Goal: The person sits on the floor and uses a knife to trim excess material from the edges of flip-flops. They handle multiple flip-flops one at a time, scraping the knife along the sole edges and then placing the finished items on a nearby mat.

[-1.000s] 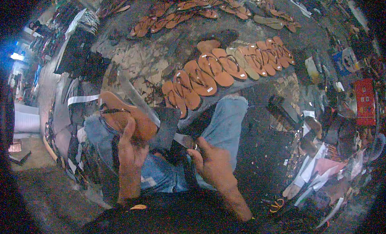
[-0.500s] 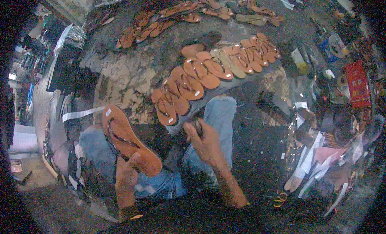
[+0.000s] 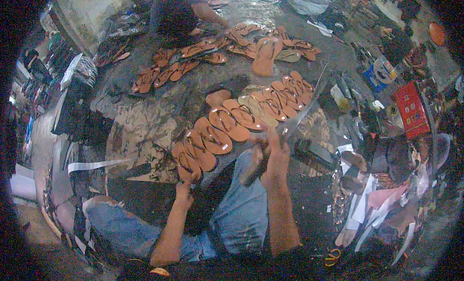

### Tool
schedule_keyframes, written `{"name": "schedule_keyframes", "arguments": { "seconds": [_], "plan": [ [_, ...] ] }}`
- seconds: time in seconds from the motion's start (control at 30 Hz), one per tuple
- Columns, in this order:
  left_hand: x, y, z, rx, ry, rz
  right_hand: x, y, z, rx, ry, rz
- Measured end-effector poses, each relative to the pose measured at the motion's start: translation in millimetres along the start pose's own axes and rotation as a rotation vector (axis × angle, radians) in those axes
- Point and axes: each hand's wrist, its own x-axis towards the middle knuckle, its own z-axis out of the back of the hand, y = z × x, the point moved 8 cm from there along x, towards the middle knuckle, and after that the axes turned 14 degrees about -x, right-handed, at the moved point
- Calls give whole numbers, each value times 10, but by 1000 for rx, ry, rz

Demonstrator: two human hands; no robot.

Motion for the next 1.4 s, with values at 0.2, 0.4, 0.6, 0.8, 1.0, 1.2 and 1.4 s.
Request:
{"name": "schedule_keyframes", "arguments": {
  "seconds": [0.2, 0.4, 0.6, 0.8, 1.0, 1.2, 1.4],
  "plan": [
    [-310, -448, -476, -117, 38, 36, -913, -1321, 264, -466, 54, -299],
    [-663, -1222, -430, -57, 81, -119, -1333, -1064, -93, -619, 298, -83],
    [-1210, -1493, -345, -146, -69, -5, -1735, -1421, -347, -891, 501, -137],
    [-1113, -1398, -225, -140, -46, -29, -1432, -1963, -605, -1151, 518, -11],
    [-1074, -1463, -223, -41, 49, 12, -1101, -2102, -823, -1277, 649, -275],
    [-1070, -1412, -221, -96, -8, -3, -813, -2308, -1055, -1213, 598, -122],
    [-1066, -1411, -250, -90, 19, -3, -594, -2779, -1107, -1260, 719, -61]
  ]
}}
